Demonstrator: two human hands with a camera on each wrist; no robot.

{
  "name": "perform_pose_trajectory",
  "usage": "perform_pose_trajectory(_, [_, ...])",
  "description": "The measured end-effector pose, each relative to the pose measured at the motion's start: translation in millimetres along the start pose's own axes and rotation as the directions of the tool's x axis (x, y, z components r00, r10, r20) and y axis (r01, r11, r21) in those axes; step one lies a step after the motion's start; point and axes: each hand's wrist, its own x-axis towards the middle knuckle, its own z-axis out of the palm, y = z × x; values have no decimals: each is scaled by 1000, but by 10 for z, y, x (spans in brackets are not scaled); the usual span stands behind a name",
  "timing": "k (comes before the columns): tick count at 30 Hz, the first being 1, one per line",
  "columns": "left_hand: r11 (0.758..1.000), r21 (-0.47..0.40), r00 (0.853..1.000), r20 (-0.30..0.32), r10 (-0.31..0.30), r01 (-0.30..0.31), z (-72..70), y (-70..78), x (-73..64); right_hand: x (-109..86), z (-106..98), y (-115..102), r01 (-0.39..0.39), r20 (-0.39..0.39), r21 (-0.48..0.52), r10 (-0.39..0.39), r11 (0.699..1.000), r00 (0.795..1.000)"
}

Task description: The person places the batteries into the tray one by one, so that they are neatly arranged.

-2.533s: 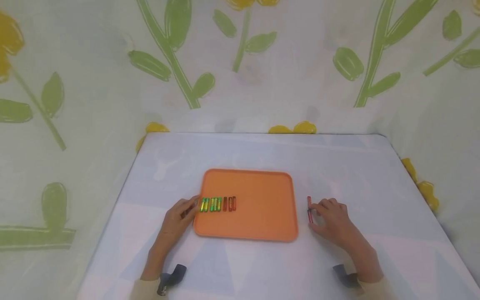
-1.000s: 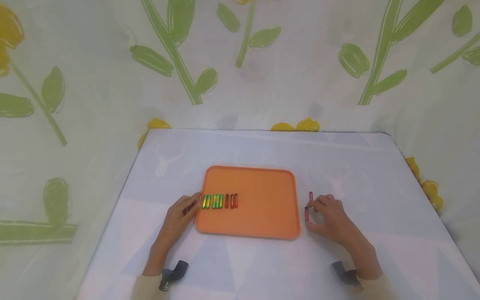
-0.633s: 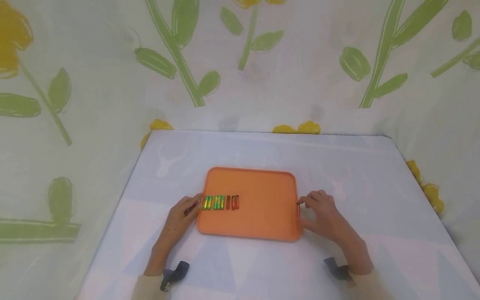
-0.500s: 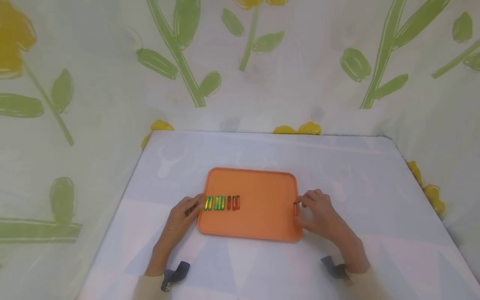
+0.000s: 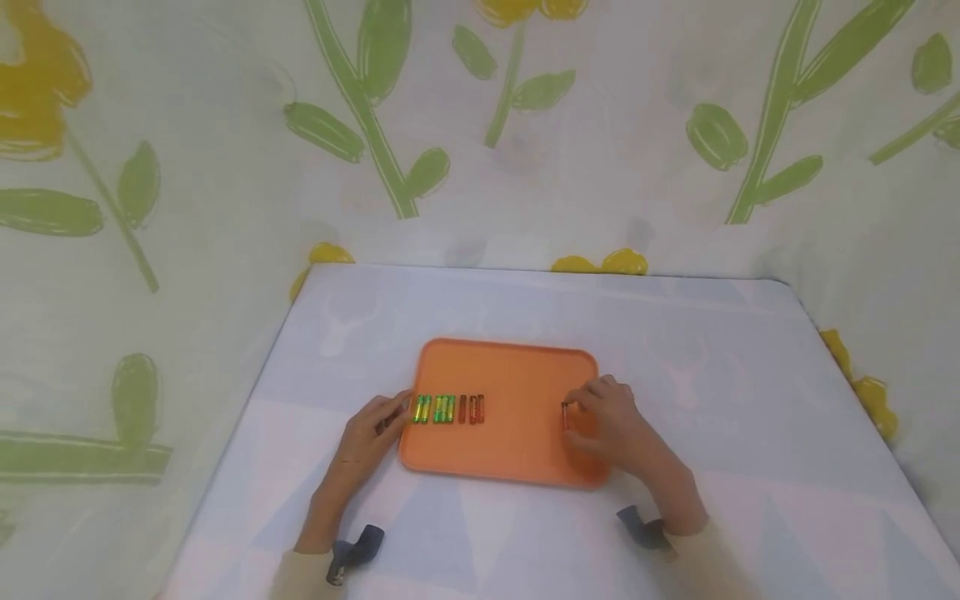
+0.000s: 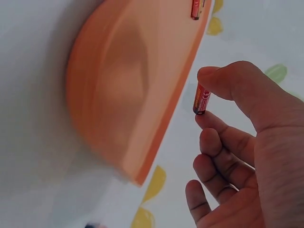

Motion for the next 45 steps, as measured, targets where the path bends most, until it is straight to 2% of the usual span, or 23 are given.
perform_pose_trajectory(4, [1000, -1, 1000, -7, 10, -10, 10, -5, 0, 64, 37, -71, 1, 4, 28, -1, 1000, 1000])
perform_pose_trajectory(10, [1000, 8, 1000, -9, 8, -8, 11, -11, 6, 186, 66, -180, 11, 14, -22, -11, 1000, 1000])
perform_pose_trajectory(18, [1000, -11, 1000, -2, 0, 0, 0, 3, -11, 268, 152, -199, -8, 55, -10, 9, 1000, 998])
perform_pose_trajectory(33, [1000, 23, 1000, -15, -5, 5, 7, 0, -2, 465, 314, -305, -26, 97, -11, 27, 1000, 995])
perform_pose_trajectory(45, [999, -22, 1000, -3, 23, -23, -11, 8, -4, 564, 401, -383, -37, 130, -43, 43, 998, 991])
